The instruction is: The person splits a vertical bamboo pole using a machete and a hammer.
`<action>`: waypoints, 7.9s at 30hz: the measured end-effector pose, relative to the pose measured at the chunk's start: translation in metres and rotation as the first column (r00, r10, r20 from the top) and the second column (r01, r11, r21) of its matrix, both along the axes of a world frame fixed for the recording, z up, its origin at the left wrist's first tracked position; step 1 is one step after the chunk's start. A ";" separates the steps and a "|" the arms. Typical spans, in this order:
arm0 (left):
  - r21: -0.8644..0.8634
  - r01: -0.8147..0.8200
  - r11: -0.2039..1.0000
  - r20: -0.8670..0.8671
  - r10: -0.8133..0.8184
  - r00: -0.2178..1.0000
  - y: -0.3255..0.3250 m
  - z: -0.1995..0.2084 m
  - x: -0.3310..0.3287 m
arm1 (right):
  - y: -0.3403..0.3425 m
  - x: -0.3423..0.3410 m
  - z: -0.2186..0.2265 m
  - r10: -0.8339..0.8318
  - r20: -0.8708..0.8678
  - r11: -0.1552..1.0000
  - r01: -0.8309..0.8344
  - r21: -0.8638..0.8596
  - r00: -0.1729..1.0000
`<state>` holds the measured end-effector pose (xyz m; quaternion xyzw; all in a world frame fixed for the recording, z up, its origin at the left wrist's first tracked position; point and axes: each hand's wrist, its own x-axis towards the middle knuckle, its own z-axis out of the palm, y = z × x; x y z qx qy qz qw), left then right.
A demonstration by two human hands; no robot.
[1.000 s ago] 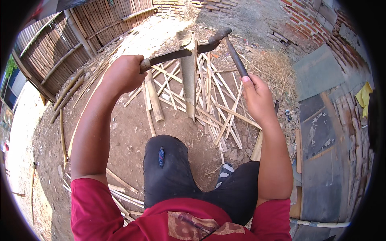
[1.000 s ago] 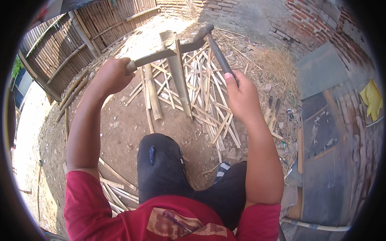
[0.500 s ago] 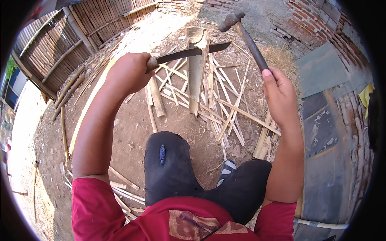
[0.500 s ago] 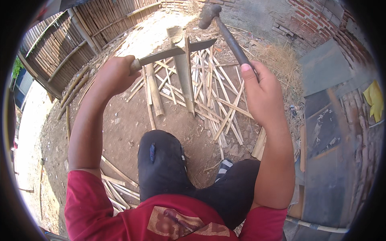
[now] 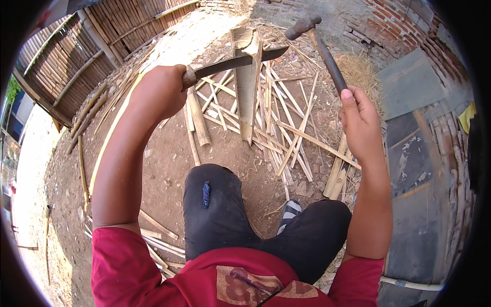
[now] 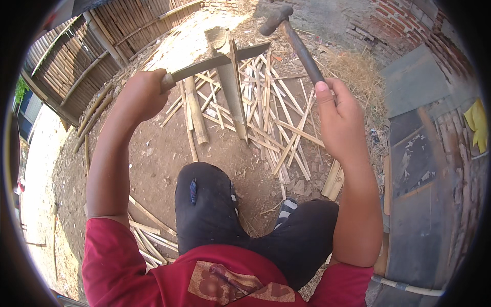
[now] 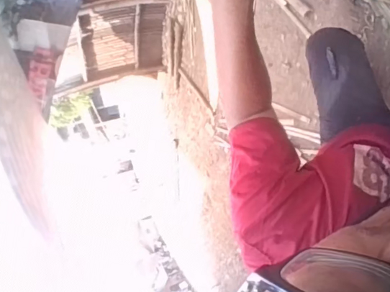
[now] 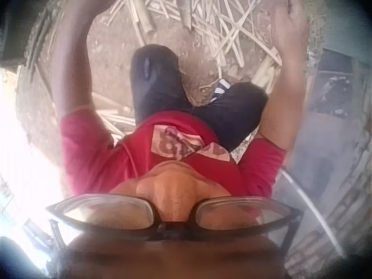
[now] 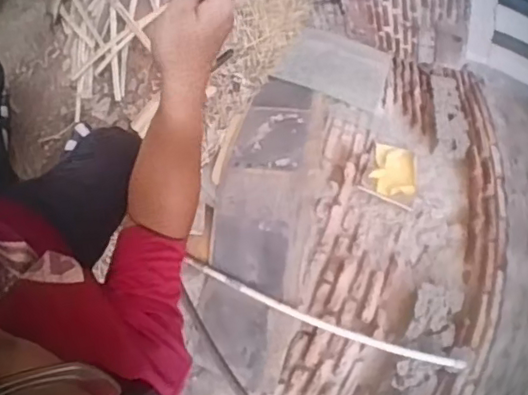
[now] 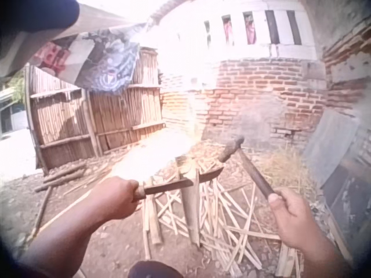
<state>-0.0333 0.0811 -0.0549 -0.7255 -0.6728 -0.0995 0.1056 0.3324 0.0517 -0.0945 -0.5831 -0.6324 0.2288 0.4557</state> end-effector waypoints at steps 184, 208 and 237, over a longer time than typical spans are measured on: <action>-0.169 -0.035 0.985 -0.044 0.028 0.999 0.002 -0.058 0.054 | -0.006 -0.013 -0.110 -0.118 -0.092 0.987 0.127 0.103 0.989; -0.180 -0.035 0.983 -0.082 0.021 0.996 0.004 -0.069 0.048 | -0.012 -0.020 -0.098 -0.147 -0.119 0.974 0.165 0.154 0.982; -0.008 -0.113 0.994 -0.021 0.113 0.993 0.032 -0.089 0.035 | 0.029 -0.006 -0.135 -0.042 -0.254 0.987 0.000 -0.163 0.966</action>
